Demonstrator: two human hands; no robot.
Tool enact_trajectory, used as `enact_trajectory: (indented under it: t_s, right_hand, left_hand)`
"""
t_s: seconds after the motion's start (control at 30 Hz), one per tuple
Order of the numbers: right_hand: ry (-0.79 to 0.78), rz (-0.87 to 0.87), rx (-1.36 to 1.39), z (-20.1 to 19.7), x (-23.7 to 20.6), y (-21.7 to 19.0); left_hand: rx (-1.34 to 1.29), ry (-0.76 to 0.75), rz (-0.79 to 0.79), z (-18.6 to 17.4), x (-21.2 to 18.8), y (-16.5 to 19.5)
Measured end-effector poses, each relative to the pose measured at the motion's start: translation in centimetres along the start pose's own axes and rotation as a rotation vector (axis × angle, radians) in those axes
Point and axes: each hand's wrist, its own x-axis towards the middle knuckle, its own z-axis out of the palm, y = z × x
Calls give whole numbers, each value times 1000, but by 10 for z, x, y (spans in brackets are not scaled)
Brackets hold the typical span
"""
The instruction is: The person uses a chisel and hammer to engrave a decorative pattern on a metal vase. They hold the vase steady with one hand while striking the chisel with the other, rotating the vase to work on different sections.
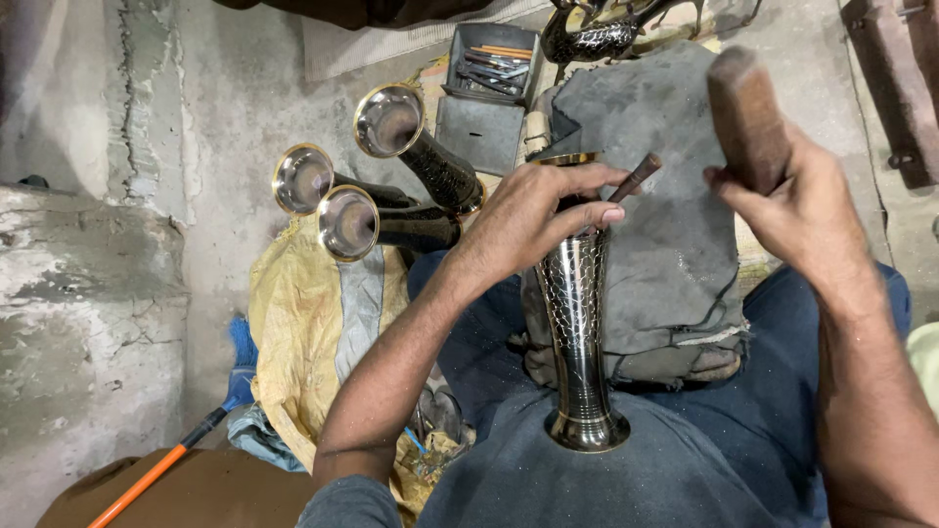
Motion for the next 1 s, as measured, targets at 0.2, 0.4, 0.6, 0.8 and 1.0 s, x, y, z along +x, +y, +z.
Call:
enact_trajectory:
  t_s: [0.2,0.4,0.6,0.8,1.0]
  right_hand:
    - [-10,73,-420,-6,-3,-9]
    - [65,120,-250,0,-3,-11]
    - [162,115,-221,9,-3,-7]
    - [77,-103,-585,8,-7,-2]
    - [-16,-4,-361,10,0,2]
  left_hand:
    - [-189,99,104,-5,-2,-5]
    - [-264,-2,-96,-13,1,-1]
    - [-185,-118,-4,-23,8,-2]
    - [-57,-99,94,-20,9,-4]
    - [-178,-20,100,-17,1,-5]
